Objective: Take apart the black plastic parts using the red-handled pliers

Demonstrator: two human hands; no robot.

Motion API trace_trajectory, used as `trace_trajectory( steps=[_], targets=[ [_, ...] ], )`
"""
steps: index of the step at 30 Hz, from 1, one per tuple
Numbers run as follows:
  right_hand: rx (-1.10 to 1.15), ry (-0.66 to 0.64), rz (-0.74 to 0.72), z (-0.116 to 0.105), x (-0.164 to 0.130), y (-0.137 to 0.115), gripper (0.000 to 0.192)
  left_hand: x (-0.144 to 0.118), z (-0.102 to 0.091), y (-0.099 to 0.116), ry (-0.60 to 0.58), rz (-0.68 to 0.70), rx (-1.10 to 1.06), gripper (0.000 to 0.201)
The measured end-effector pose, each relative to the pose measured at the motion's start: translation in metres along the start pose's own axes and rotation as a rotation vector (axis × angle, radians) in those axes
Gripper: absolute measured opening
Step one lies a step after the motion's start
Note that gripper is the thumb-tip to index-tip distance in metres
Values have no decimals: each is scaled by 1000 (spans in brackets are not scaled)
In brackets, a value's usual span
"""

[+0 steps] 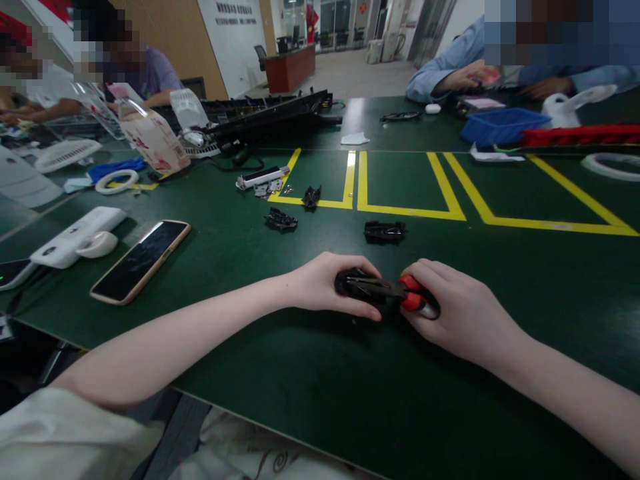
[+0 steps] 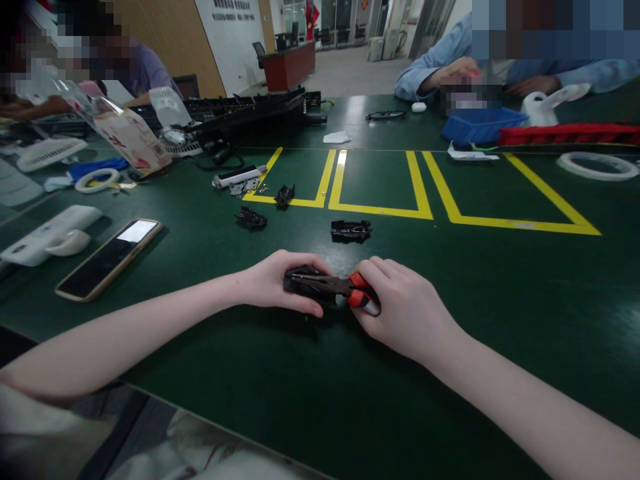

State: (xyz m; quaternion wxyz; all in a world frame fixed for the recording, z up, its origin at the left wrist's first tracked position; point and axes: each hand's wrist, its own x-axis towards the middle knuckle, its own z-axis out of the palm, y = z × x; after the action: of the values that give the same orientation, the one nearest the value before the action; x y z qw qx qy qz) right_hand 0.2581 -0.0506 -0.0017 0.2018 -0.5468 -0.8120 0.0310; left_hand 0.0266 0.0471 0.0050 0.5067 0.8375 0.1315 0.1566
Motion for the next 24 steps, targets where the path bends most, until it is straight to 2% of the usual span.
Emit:
trace_trajectory(
  steps=[5,10,24],
  targets=[
    [43,-11,38,2,-1,2,13,0,1,0,-16,-5,27,39],
    [83,-66,82,2,-1,4,12,-1,2,-1,17,14,69,39],
    [89,-69,62,5,5,6,16,-1,4,-1,65,41,165,43]
  ],
)
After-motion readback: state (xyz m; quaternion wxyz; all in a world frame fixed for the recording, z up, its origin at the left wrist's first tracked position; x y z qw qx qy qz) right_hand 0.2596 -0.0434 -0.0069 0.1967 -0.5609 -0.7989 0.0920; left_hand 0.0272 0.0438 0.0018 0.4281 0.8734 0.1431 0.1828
